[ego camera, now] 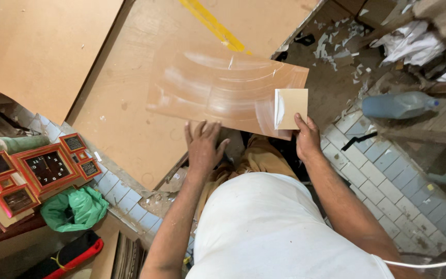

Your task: The person spreads white paste from a green bag onto cardboard backing boards using a small cardboard scraper, then lays a black embroidered decorative fabric panel onto the pasted board, aligns it, and presses it flat by hand. They repeat this glue-and-mount cycle on several boards.

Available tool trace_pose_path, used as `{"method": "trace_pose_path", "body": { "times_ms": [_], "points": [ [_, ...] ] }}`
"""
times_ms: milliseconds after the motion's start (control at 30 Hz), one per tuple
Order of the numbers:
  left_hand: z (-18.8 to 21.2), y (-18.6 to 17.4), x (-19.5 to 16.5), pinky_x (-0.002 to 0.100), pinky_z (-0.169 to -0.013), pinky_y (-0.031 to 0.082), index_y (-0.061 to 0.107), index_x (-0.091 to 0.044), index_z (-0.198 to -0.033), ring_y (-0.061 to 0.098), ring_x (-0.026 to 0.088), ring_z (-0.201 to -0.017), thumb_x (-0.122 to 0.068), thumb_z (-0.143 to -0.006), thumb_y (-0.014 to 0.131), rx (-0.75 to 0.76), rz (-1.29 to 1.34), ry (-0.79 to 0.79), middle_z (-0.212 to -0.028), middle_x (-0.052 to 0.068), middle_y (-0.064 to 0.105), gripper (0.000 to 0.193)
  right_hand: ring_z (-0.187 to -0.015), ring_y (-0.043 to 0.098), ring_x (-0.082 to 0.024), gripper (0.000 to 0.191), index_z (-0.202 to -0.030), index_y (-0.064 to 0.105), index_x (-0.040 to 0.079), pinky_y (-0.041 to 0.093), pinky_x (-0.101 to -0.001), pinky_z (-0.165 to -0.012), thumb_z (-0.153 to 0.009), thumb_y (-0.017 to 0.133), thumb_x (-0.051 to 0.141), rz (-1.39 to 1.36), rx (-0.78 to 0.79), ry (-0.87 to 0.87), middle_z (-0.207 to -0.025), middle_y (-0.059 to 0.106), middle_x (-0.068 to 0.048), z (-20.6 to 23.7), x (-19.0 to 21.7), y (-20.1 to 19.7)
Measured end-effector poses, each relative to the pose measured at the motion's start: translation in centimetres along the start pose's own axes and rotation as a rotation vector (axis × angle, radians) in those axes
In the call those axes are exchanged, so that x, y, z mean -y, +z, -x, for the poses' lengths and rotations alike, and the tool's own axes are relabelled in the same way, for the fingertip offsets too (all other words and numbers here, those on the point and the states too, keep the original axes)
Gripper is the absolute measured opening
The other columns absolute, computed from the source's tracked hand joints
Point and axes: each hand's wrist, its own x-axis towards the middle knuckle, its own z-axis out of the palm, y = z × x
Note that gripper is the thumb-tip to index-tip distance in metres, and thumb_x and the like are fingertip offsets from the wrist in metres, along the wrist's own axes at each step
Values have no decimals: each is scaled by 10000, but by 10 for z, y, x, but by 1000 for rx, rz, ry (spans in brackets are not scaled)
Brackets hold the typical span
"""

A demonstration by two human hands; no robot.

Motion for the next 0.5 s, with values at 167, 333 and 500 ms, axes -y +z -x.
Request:
{"method": "trace_pose_path", "body": {
  "times_ms": [167,333,500],
  "points": [
    [-29,-24,42,585,-1149,256,415,6,-1481,356,502,-1377,-487,-811,826,-300,78,-446,-1489,358,400,928,-1110,619,-145,353,-1291,630,1,472,-327,-1001,-1033,652,240,164,-18,-145,-1210,687,-52,-69,55,-4],
    [-33,-53,59,535,-1135,344,321,-2,-1524,417,468,-1326,-388,-665,940,-323,233,-453,-1460,277,436,1127,-1009,636,-121,291,-1245,663,9,528,-299,-897,-1058,641,231,297,202,-178,-1146,693,-49,-133,96,38],
    [-23,-40,34,535,-1110,334,268,-17,-1548,379,463,-1335,-424,-507,985,-339,132,-748,-1493,263,385,1328,-1025,633,-103,281,-1262,669,5,519,-266,-915,-1057,640,195,360,459,-192,-1158,703,-29,-193,116,101]
  ]
}}
